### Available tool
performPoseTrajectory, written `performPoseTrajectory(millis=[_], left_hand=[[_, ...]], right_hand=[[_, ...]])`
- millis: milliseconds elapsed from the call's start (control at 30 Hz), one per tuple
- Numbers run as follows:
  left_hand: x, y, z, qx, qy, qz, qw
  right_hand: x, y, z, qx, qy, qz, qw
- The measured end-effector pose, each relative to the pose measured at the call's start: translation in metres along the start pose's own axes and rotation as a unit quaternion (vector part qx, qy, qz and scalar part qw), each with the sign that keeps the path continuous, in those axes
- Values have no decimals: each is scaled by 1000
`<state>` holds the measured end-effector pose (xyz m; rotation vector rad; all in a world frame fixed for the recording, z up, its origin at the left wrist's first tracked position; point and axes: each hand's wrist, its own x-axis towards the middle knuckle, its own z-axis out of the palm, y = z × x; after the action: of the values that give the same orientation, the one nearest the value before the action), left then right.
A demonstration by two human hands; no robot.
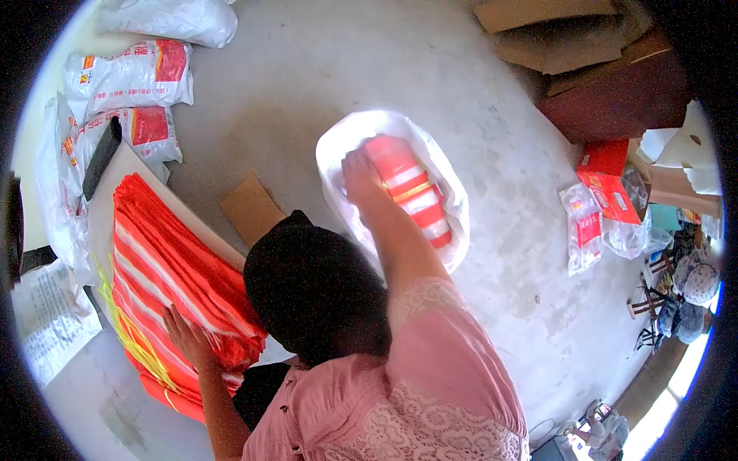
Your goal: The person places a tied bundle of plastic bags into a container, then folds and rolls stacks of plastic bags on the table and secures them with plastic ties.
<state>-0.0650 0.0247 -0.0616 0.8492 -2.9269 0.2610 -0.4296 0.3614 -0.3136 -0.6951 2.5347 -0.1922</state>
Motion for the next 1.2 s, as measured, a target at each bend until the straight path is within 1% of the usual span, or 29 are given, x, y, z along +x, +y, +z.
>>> performPoseTrajectory(millis=[133, 233, 333, 367, 433, 500, 567, 667, 700, 767, 833, 933, 1000, 1067, 1167, 1200], left_hand=[[-1, -1, 0, -7, 2, 5, 1000], [0, -2, 3, -5, 8, 7, 1000], [-2, -2, 1, -5, 9, 9, 1000], [-2, 0, 0, -6, 11, 9, 1000], [-3, -1, 1, -11, 12, 11, 1000], [-2, -1, 1, -17, 15, 12, 1000], [-1, 0, 0, -24, 17, 11, 1000], [-1, 0, 2, -8, 15, 7, 1000], [-1, -3, 4, -7, 19, 17, 1000], [-2, -9, 7, -7, 30, 33, 999], [1, -9, 6, -9, 34, 42, 998], [-1, -5, 7, -7, 44, 31, 999], [-1, -3, 7, -2, 48, 26, 999], [0, -3, 7, 5, 52, 27, 998], [0, -4, 9, 16, 50, 17, 998], [1, -5, 8, 15, 50, 19, 998]], right_hand=[[13, 13, 28, 33, 51, -42, 997], [20, 23, 19, 46, 28, -93, 994], [1, 21, 17, 251, 86, -84, 960], [-14, 16, 20, 174, 60, -52, 982], [-62, 11, 36, 267, 89, -27, 959], [-107, 9, 39, 266, 78, -16, 961], [-149, 9, 17, 172, 22, -16, 985], [-168, 42, 65, 139, 12, -81, 987], [-171, 44, 68, 163, 27, -88, 982], [-168, 43, 76, 229, 0, -45, 972], [-173, 36, 50, 76, -21, -95, 992], [-168, 46, 64, 63, -169, -87, 980], [-177, 49, 74, 122, -112, -16, 986], [-179, 52, 82, 150, -90, 14, 985], [-179, 50, 77, 122, -125, -5, 985], [-183, 44, 57, 99, -145, -15, 984]])
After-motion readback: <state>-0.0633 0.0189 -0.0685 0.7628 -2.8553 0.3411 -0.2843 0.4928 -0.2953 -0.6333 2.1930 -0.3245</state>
